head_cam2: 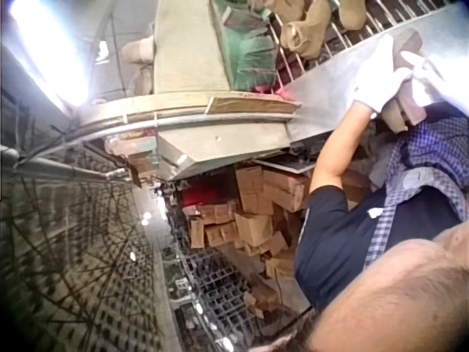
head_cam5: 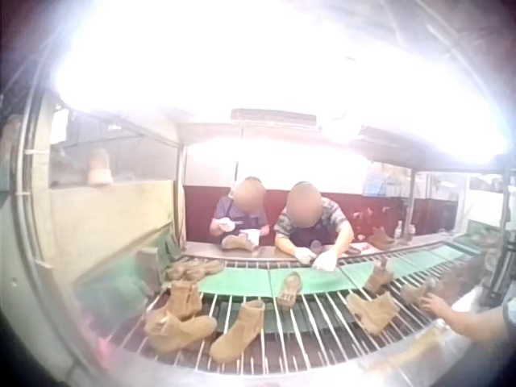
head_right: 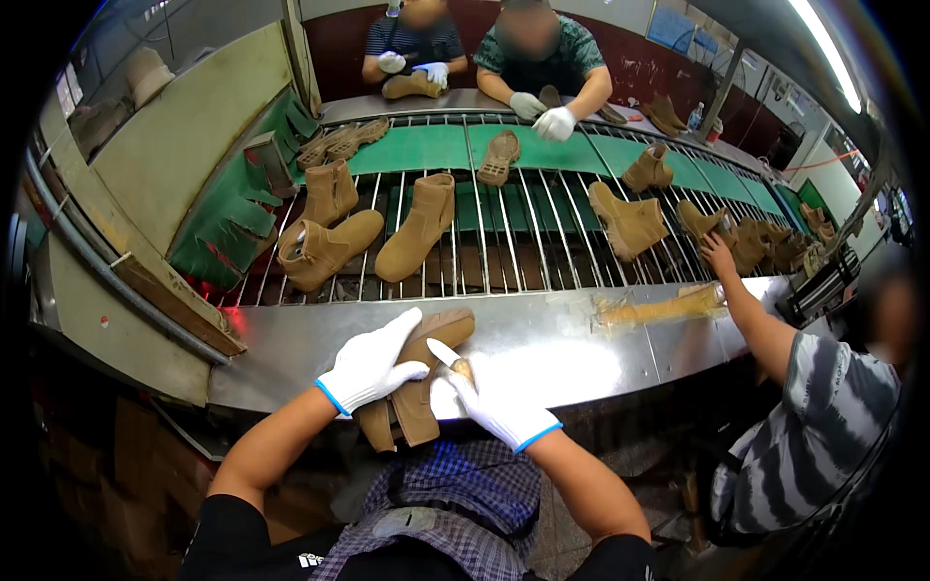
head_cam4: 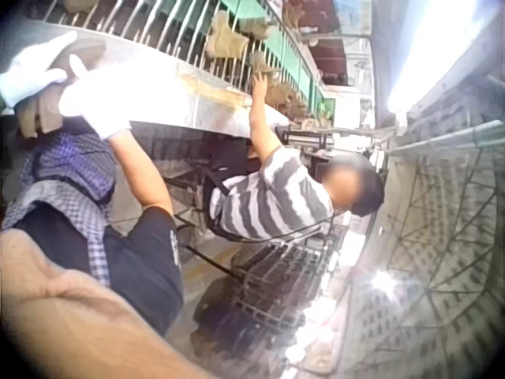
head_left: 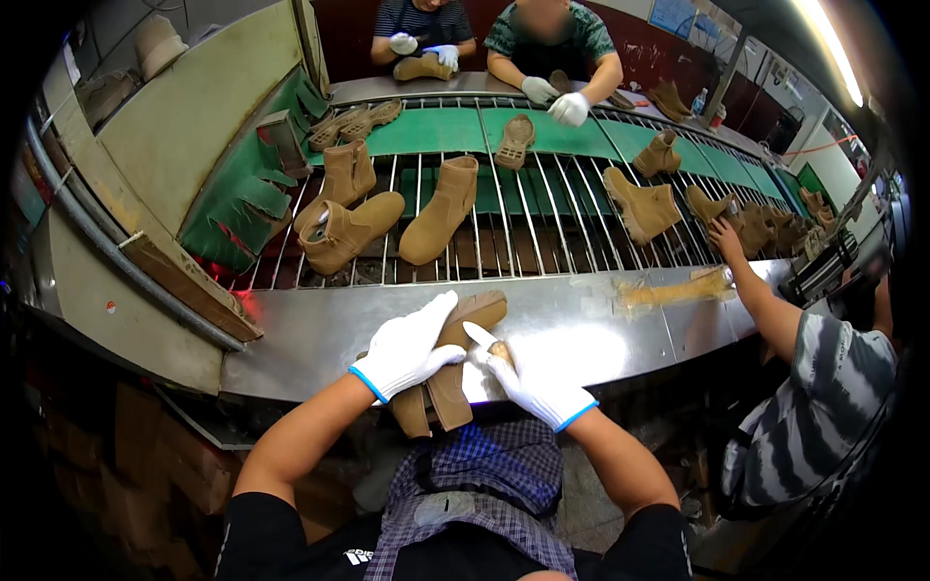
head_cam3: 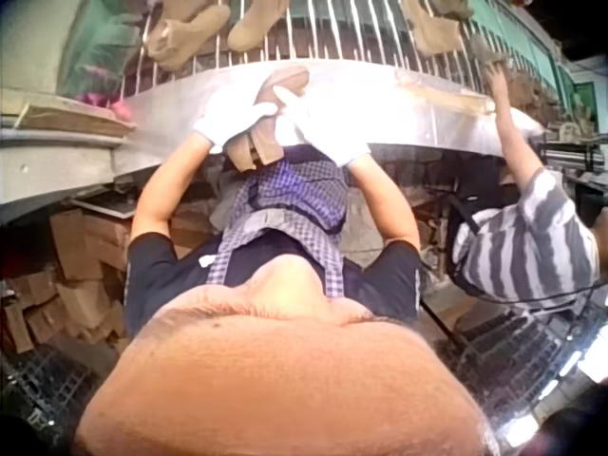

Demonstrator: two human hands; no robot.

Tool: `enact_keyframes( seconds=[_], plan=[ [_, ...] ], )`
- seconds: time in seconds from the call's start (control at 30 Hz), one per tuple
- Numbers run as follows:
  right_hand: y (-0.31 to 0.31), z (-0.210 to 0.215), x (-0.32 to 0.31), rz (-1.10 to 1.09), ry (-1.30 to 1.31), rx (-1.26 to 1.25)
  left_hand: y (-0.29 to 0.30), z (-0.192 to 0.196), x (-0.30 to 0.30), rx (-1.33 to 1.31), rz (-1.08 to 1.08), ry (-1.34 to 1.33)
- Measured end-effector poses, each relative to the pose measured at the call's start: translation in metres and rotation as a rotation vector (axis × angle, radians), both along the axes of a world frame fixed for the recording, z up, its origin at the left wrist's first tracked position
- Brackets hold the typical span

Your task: The person trims excess material from brown boots using a knife. They pick up the boots one at a time from a metal rack, shave off thin strips of material from the soles and upper edges, and place them on the conveyor belt.

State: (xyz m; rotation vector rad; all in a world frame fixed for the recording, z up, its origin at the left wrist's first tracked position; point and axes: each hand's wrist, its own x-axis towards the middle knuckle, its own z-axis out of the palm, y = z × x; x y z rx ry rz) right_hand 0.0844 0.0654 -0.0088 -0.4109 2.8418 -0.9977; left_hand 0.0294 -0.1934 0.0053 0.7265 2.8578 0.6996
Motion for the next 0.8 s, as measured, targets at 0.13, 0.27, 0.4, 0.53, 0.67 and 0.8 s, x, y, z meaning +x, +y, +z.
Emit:
enact_keyframes(
  seconds=[0.13, 0.27, 0.4, 0.53, 0.67, 0.8],
  plan=[
    [-0.012, 0.005, -0.008, -0.009, 0.058, 0.119, -0.003, -0.009, -0.007, 0.026, -0.033, 0.106],
    [-0.009, -0.053, -0.025, -0.04, -0.392, -0.579, -0.003, -0.003, -0.003, -0.031, 0.017, 0.022],
    [0.003, -0.091, -0.03, 0.014, -0.746, -1.127, 0.002, -0.015, -0.005, 0.029, -0.078, 0.124],
    [0.011, -0.068, -0.021, -0.191, -0.111, -0.248, -0.005, -0.01, -0.005, 0.008, -0.046, 0.09],
    [0.044, -0.098, -0.027, -0.46, 0.086, -0.175, 0.011, 0.003, -0.016, 0.05, -0.072, 0.107],
    [0.043, -0.106, -0.029, -0.487, 0.305, -0.087, 0.068, 0.025, -0.033, -0.082, -0.161, 0.177]
  ],
)
